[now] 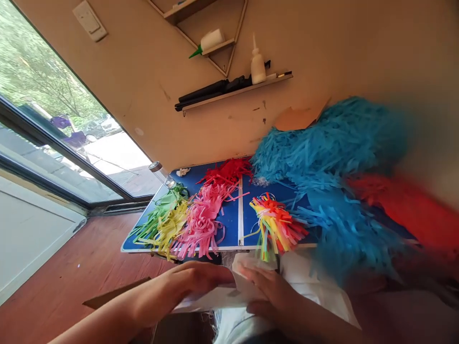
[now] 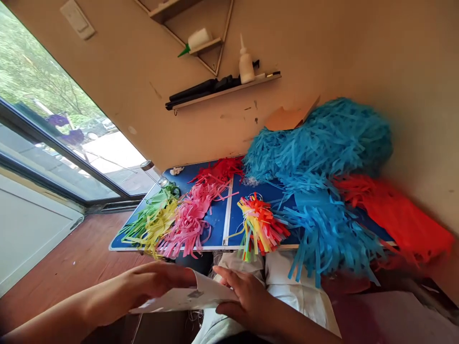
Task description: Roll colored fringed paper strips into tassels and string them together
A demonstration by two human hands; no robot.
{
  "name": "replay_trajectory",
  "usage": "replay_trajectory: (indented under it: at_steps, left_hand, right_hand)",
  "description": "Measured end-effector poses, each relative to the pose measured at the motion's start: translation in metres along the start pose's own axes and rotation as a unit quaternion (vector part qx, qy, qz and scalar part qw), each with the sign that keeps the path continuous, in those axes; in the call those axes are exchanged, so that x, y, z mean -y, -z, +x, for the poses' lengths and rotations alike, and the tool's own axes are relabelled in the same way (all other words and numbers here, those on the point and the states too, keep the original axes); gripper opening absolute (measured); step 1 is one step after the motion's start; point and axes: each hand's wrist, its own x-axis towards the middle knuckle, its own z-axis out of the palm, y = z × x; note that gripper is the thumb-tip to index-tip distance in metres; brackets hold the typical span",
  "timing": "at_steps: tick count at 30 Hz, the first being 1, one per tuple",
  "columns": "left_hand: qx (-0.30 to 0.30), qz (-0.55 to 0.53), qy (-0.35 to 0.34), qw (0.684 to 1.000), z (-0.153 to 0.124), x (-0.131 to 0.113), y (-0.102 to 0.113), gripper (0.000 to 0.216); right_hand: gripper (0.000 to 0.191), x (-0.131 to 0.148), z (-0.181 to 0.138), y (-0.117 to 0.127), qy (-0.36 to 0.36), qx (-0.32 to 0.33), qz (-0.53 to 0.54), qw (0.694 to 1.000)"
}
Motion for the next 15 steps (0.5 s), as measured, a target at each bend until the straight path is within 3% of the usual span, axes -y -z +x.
replay_trajectory:
  at_steps: [4, 7, 11, 15]
  left_hand:
    - [0.003, 0.001, 0.047, 0.999, -0.013, -0.021, -0.003, 0.05]
    - [-0.003, 0.061, 0.071, 0.996, -0.021, -0.021, -0.009, 0.057]
    - [-0.006, 0.091, 0.109, 0.99, -0.022, -0.01, -0.001, 0.061]
    - [0.06, 0.117, 0.098, 0.986, -0.02, 0.002, 0.012, 0.058]
  right_hand:
    - [0.077, 0.03, 0.0, 0.019, 0.063, 0.017, -0.007, 0.998]
    - [0.063, 0.048, 0.003, 0.025, 0.087, 0.025, 0.036, 0.995]
    - [0.042, 0.059, 0.005, 0.021, 0.057, -0.054, 0.069, 0.994]
    - [0.016, 0.07, 0.003, 0.018, 0.03, -0.102, 0.125, 0.986]
